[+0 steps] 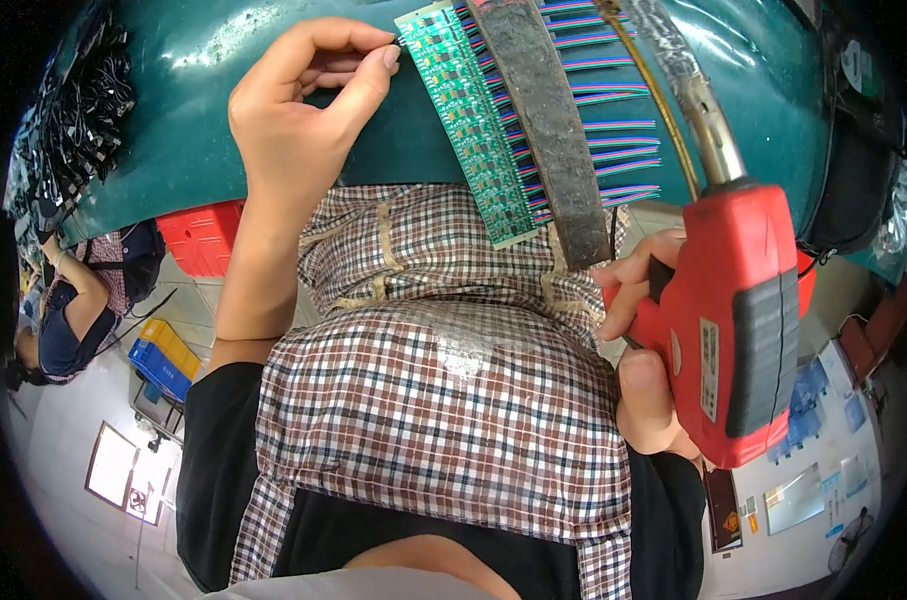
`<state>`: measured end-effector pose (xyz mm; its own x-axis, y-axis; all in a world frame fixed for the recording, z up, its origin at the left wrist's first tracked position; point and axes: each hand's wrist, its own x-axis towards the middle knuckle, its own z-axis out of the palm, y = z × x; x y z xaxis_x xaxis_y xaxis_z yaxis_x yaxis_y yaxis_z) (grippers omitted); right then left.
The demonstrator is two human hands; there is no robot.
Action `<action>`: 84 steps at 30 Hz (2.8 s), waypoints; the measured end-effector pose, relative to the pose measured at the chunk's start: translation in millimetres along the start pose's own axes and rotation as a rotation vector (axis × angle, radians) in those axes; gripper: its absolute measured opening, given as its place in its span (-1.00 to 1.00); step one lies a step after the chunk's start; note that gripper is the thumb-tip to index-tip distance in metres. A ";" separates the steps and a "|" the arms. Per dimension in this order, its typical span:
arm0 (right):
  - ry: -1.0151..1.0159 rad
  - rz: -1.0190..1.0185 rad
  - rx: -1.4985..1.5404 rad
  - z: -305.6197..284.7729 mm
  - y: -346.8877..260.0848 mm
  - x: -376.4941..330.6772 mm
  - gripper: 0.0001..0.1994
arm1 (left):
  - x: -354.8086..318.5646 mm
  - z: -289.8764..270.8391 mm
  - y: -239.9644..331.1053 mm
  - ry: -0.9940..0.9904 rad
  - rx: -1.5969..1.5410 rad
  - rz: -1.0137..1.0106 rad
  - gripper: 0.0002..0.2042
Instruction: The person solders cables to a circuit board strip using a soldering gun, then places electronic components from a tray onto another circuit board strip and solders them with the soldering gun.
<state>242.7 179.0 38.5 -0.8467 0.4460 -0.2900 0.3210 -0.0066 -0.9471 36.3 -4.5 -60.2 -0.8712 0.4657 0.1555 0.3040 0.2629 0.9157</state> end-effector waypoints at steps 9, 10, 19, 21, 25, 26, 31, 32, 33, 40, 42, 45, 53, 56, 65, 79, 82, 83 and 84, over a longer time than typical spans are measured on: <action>0.030 0.100 0.039 0.4 -2.5 -11.9 -0.27 | 0.6 1.8 4.5 -0.030 0.033 0.066 -0.89; -0.039 -0.024 0.066 -3.2 5.3 -9.6 -0.38 | 0.7 1.7 3.4 -0.017 0.036 0.084 -0.90; -0.108 0.020 -0.380 -4.3 -1.1 -5.7 -0.63 | 4.3 4.8 -1.7 0.053 0.035 0.124 -0.90; -0.109 -0.029 -0.390 -4.1 3.6 -4.0 -0.64 | 4.6 0.8 1.1 0.026 0.053 0.111 -0.90; -0.100 -0.076 -0.352 -2.0 5.8 -0.7 -0.67 | 5.3 -0.8 2.8 -0.001 0.072 0.102 -0.91; -0.102 -0.075 -0.352 -1.9 5.5 -0.3 -0.67 | 5.6 -1.0 2.4 0.000 0.072 0.101 -0.91; -0.115 -0.085 -0.394 -1.1 4.8 3.2 -0.69 | 7.2 -3.2 2.0 -0.026 0.065 0.099 -0.91; -0.117 -0.086 -0.394 -0.3 4.8 3.7 -0.69 | 7.5 -3.8 2.5 -0.025 0.066 0.099 -0.91; -0.109 -0.083 -0.385 0.6 4.5 3.9 -0.69 | 7.9 -4.3 3.4 -0.032 0.074 0.095 -0.91; -0.114 0.012 -0.391 4.8 -2.0 4.8 -0.73 | 7.6 -5.2 3.3 -0.050 0.068 0.078 -0.90; -0.108 0.014 -0.373 4.9 -0.8 4.6 -0.74 | 7.5 -5.8 3.8 -0.052 0.075 0.077 -0.90; -0.108 0.006 -0.396 4.5 0.0 5.1 -0.75 | 8.1 -5.7 4.1 -0.055 0.074 0.075 -0.89; -0.078 -0.036 -0.393 12.0 2.6 9.0 -0.83 | 7.0 -5.3 4.6 -0.036 0.076 0.072 -0.90; -0.076 -0.032 -0.392 15.1 -0.1 12.3 -0.89 | 6.8 -5.3 4.7 -0.039 0.091 0.069 -0.90; -0.081 -0.009 -0.341 20.5 -3.0 15.1 -0.94 | 7.7 -5.6 7.3 -0.038 0.123 0.048 -0.90; -0.109 0.022 -0.434 13.0 -3.3 12.4 -0.92 | 9.7 -4.2 4.9 0.021 0.171 0.152 -0.92; -0.119 -0.032 -0.404 8.3 2.2 12.2 -0.91 | 12.4 -6.3 6.3 0.023 0.184 0.146 -0.92; -0.116 -0.031 -0.407 9.1 0.5 10.5 -0.91 | 15.5 -9.1 12.4 0.021 0.180 0.147 -0.92; -0.080 0.008 -0.437 11.0 -1.9 8.4 -0.91 | 19.3 -14.5 22.6 -0.045 0.119 0.044 -0.93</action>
<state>230.3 172.9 36.4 -0.8681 0.3768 -0.3231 0.4624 0.3773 -0.8024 20.8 -1.9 -31.1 -0.8387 0.5156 0.1754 0.3874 0.3385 0.8575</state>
